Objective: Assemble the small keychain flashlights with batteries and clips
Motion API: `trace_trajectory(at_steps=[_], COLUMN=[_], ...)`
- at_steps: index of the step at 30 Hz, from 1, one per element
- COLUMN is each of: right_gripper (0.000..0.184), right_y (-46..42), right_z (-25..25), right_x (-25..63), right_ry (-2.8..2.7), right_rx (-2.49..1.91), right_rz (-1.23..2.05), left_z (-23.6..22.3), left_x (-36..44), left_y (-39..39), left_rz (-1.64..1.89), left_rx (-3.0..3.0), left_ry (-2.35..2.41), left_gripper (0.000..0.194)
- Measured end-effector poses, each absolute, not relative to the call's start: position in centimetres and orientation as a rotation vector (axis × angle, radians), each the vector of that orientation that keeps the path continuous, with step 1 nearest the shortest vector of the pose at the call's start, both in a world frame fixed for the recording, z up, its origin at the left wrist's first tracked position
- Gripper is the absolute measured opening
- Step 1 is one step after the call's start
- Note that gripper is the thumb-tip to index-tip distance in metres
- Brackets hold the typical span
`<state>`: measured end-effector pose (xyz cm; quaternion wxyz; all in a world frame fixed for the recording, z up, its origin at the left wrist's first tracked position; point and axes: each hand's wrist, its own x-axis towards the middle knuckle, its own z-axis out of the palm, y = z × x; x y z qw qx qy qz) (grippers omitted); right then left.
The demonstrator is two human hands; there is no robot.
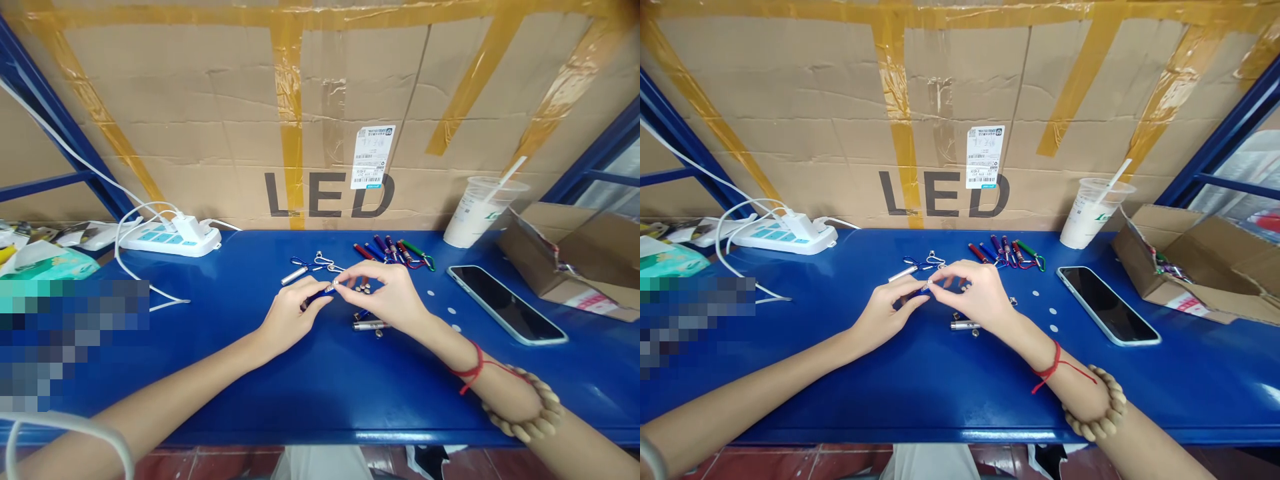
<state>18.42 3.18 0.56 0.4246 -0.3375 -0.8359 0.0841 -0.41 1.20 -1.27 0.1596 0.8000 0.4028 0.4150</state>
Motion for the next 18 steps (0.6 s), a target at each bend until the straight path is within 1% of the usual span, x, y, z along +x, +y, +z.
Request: trace_trajectory(at_steps=[2, 4, 6, 13, 18], right_gripper=[0.037, 0.033, 0.031, 0.031, 0.033], right_y=[2.98, 3.03, 3.19, 3.23, 3.09], right_z=[0.56, 0.42, 0.2, -0.23, -0.1], right_x=[18.21, 18.11, 18.06, 17.89, 17.99], right_ry=[-2.098, -2.094, -2.085, -2.056, -2.07], right_rx=[-0.748, -0.7, -0.673, -0.65, -0.673], right_rz=[0.211, 0.196, 0.165, 0.03, 0.105], left_z=[-1.32, -1.33, -1.33, -1.02, -0.9], left_x=[-0.47, -0.55, -0.61, -0.53, -0.39], left_y=[1.12, 1.09, 1.08, 1.02, 0.98], left_rz=[1.163, 1.162, 1.169, 1.194, 1.22], left_rx=[2.316, 2.325, 2.329, 2.289, 2.28], left_ry=[1.135, 1.149, 1.176, 1.236, 1.249], left_gripper=[0.023, 0.023, 0.023, 0.025, 0.023])
